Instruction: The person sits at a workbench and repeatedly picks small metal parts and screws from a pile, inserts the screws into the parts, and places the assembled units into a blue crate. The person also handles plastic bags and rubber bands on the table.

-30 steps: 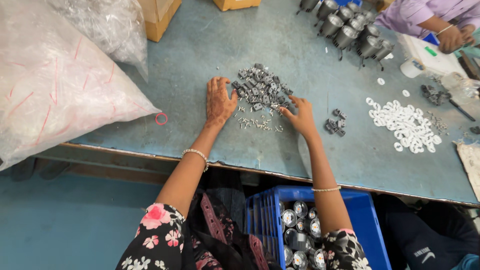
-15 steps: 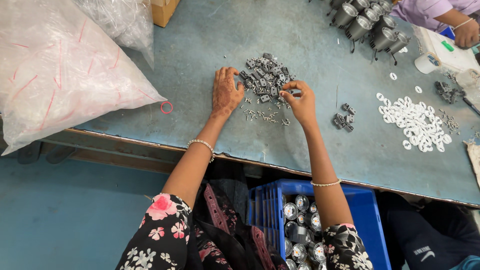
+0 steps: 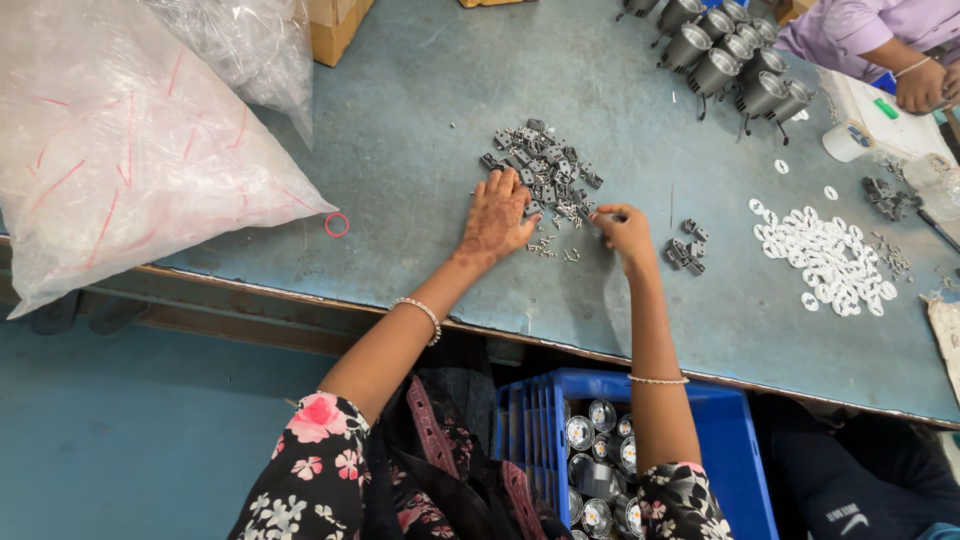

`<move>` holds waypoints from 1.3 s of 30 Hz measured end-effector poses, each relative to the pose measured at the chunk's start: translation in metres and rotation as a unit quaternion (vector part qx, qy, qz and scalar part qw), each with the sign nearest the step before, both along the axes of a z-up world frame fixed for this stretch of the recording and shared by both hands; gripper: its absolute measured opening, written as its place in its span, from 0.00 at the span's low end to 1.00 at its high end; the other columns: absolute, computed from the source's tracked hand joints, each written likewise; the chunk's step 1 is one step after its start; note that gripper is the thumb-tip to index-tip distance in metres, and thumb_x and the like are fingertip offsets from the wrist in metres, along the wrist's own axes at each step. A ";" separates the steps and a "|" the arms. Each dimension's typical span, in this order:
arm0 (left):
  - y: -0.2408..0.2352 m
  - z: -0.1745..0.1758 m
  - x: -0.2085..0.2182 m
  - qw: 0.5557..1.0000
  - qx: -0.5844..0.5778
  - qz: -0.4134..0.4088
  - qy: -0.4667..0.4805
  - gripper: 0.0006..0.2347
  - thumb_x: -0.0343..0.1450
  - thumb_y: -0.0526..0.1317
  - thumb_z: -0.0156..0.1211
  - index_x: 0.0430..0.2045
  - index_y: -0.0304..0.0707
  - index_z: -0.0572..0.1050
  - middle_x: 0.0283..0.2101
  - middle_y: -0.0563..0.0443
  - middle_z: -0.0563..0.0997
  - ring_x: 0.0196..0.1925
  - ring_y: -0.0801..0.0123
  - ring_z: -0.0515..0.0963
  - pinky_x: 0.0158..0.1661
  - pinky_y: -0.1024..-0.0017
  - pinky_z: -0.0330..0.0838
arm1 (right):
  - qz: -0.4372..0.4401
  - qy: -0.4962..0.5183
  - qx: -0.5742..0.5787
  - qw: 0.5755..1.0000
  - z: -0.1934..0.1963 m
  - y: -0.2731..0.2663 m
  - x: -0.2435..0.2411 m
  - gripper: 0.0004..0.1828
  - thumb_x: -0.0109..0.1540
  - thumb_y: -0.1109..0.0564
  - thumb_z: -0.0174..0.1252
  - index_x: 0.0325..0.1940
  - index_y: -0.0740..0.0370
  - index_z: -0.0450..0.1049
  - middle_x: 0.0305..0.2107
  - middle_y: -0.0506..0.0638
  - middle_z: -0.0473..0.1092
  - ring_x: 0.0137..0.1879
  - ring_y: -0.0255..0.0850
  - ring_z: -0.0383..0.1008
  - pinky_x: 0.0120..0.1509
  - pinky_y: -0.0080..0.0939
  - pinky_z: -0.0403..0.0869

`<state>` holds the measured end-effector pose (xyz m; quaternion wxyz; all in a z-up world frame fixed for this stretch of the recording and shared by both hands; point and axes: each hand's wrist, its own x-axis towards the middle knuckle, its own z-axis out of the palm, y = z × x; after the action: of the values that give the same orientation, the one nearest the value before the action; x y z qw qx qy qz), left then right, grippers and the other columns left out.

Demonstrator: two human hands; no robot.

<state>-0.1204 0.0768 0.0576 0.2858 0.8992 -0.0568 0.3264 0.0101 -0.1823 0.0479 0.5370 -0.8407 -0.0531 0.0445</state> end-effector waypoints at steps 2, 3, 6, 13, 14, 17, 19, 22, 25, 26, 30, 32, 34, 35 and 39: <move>-0.005 -0.006 0.004 1.000 0.008 0.023 0.000 0.14 0.63 0.47 0.70 0.34 0.40 0.77 0.46 0.47 0.70 0.54 0.57 0.67 0.50 0.58 0.63 | 0.006 -0.064 -0.090 0.994 -0.011 -0.002 -0.002 0.16 0.55 0.54 0.71 0.43 0.61 0.78 0.22 0.42 0.67 0.26 0.33 0.63 0.31 0.35 0.62; -0.006 -0.011 0.005 1.000 0.003 0.025 0.004 0.14 0.63 0.47 0.70 0.35 0.40 0.76 0.46 0.47 0.70 0.54 0.57 0.67 0.50 0.58 0.62 | 0.003 -0.113 -0.112 0.987 -0.014 -0.001 -0.004 0.16 0.54 0.54 0.72 0.43 0.61 0.79 0.22 0.41 0.68 0.27 0.31 0.64 0.33 0.34 0.64; -0.007 -0.021 0.010 0.999 0.012 0.042 -0.019 0.14 0.63 0.46 0.70 0.36 0.40 0.76 0.48 0.47 0.69 0.55 0.57 0.67 0.51 0.57 0.62 | -0.017 -0.175 -0.167 0.970 -0.015 0.006 -0.011 0.15 0.56 0.54 0.73 0.43 0.60 0.80 0.22 0.46 0.67 0.28 0.35 0.64 0.34 0.38 0.65; -0.003 -0.023 0.010 0.999 -0.012 -0.017 0.033 0.12 0.66 0.44 0.70 0.37 0.41 0.77 0.48 0.49 0.69 0.57 0.59 0.67 0.54 0.58 0.62 | 0.065 -0.407 -0.182 0.893 0.025 0.033 -0.045 0.13 0.58 0.66 0.64 0.43 0.66 0.68 0.37 0.58 0.67 0.38 0.44 0.71 0.43 0.41 0.71; -0.003 -0.024 0.011 0.999 -0.032 -0.022 0.004 0.11 0.66 0.42 0.69 0.37 0.40 0.76 0.48 0.48 0.70 0.56 0.58 0.67 0.54 0.58 0.63 | 0.072 -0.411 -0.214 0.883 0.028 0.037 -0.051 0.13 0.59 0.67 0.64 0.44 0.66 0.67 0.38 0.58 0.68 0.38 0.46 0.71 0.42 0.43 0.70; -0.001 -0.025 0.014 0.990 -0.114 -0.049 -0.067 0.11 0.66 0.38 0.68 0.38 0.37 0.76 0.45 0.47 0.73 0.53 0.57 0.71 0.53 0.60 0.67 | 0.069 -0.384 -0.245 0.887 0.035 0.044 -0.060 0.14 0.61 0.68 0.63 0.46 0.65 0.67 0.37 0.58 0.71 0.38 0.49 0.71 0.41 0.46 0.69; 0.003 -0.027 0.019 0.971 -0.204 -0.079 -0.094 0.09 0.69 0.36 0.67 0.38 0.36 0.75 0.41 0.50 0.77 0.49 0.60 0.76 0.51 0.63 0.73 | 0.046 -0.314 -0.185 0.930 0.039 0.050 -0.056 0.14 0.60 0.65 0.65 0.46 0.64 0.68 0.33 0.56 0.72 0.34 0.45 0.72 0.41 0.44 0.71; 0.008 -0.032 0.029 0.904 -0.416 -0.100 0.008 0.09 0.69 0.37 0.66 0.38 0.36 0.76 0.34 0.49 0.82 0.35 0.68 0.81 0.35 0.70 0.77 | 0.072 -0.067 0.206 0.974 0.048 0.052 -0.047 0.11 0.64 0.65 0.60 0.49 0.64 0.67 0.41 0.56 0.75 0.39 0.39 0.71 0.38 0.36 0.67; 0.022 -0.040 0.040 0.810 -0.555 -0.188 -0.014 0.09 0.70 0.34 0.62 0.41 0.36 0.72 0.38 0.46 0.81 0.35 0.73 0.84 0.31 0.75 0.75 | 0.082 0.151 0.442 0.880 0.057 0.046 -0.040 0.11 0.60 0.63 0.54 0.47 0.65 0.70 0.41 0.54 0.76 0.40 0.39 0.76 0.41 0.32 0.73; 0.025 -0.042 0.044 0.769 -0.601 -0.218 -0.011 0.09 0.69 0.33 0.59 0.42 0.37 0.71 0.38 0.45 0.81 0.35 0.70 0.83 0.31 0.74 0.75 | 0.060 0.173 0.442 0.878 0.059 0.044 -0.038 0.11 0.60 0.60 0.55 0.46 0.65 0.71 0.40 0.53 0.74 0.39 0.39 0.76 0.38 0.32 0.72; 0.042 -0.049 0.055 0.457 -0.831 -0.315 0.039 0.06 0.67 0.32 0.54 0.36 0.34 0.71 0.36 0.42 0.78 0.39 0.60 0.81 0.38 0.68 0.77 | 0.025 0.161 0.321 0.933 0.050 0.045 -0.032 0.09 0.59 0.58 0.60 0.42 0.63 0.73 0.37 0.46 0.75 0.32 0.34 0.69 0.30 0.31 0.64; 0.050 -0.050 0.055 0.304 -0.880 -0.361 0.053 0.04 0.68 0.34 0.54 0.32 0.32 0.70 0.33 0.43 0.76 0.38 0.59 0.78 0.38 0.67 0.74 | 0.021 0.077 0.153 0.985 0.040 0.045 -0.028 0.10 0.57 0.59 0.64 0.42 0.62 0.76 0.31 0.43 0.72 0.29 0.32 0.65 0.28 0.33 0.60; 0.056 -0.049 0.053 0.245 -0.870 -0.427 0.040 0.07 0.70 0.38 0.56 0.29 0.34 0.69 0.30 0.45 0.72 0.34 0.63 0.72 0.34 0.69 0.68 | 0.003 -0.033 -0.063 0.998 0.026 0.045 -0.029 0.14 0.55 0.58 0.68 0.44 0.62 0.81 0.21 0.44 0.63 0.26 0.34 0.61 0.27 0.38 0.59; 0.057 -0.048 0.052 0.249 -0.874 -0.414 0.042 0.07 0.70 0.40 0.56 0.28 0.34 0.69 0.29 0.46 0.71 0.32 0.64 0.71 0.33 0.70 0.66 | 0.010 -0.077 -0.109 0.991 0.020 0.043 -0.029 0.17 0.53 0.58 0.71 0.46 0.61 0.81 0.20 0.43 0.62 0.25 0.33 0.61 0.28 0.39 0.60; 0.059 -0.046 0.051 0.274 -0.881 -0.382 0.043 0.09 0.71 0.42 0.56 0.27 0.36 0.68 0.27 0.49 0.69 0.30 0.65 0.67 0.32 0.70 0.63 | 0.020 -0.191 -0.221 0.956 0.005 0.042 -0.027 0.23 0.51 0.54 0.75 0.49 0.58 0.81 0.18 0.45 0.62 0.25 0.35 0.61 0.30 0.41 0.63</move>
<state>-0.0696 0.1356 0.0111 0.9981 -0.0131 -0.0592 -0.0082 -0.0173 -0.1401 0.0531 0.3170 -0.9299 -0.1604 -0.0959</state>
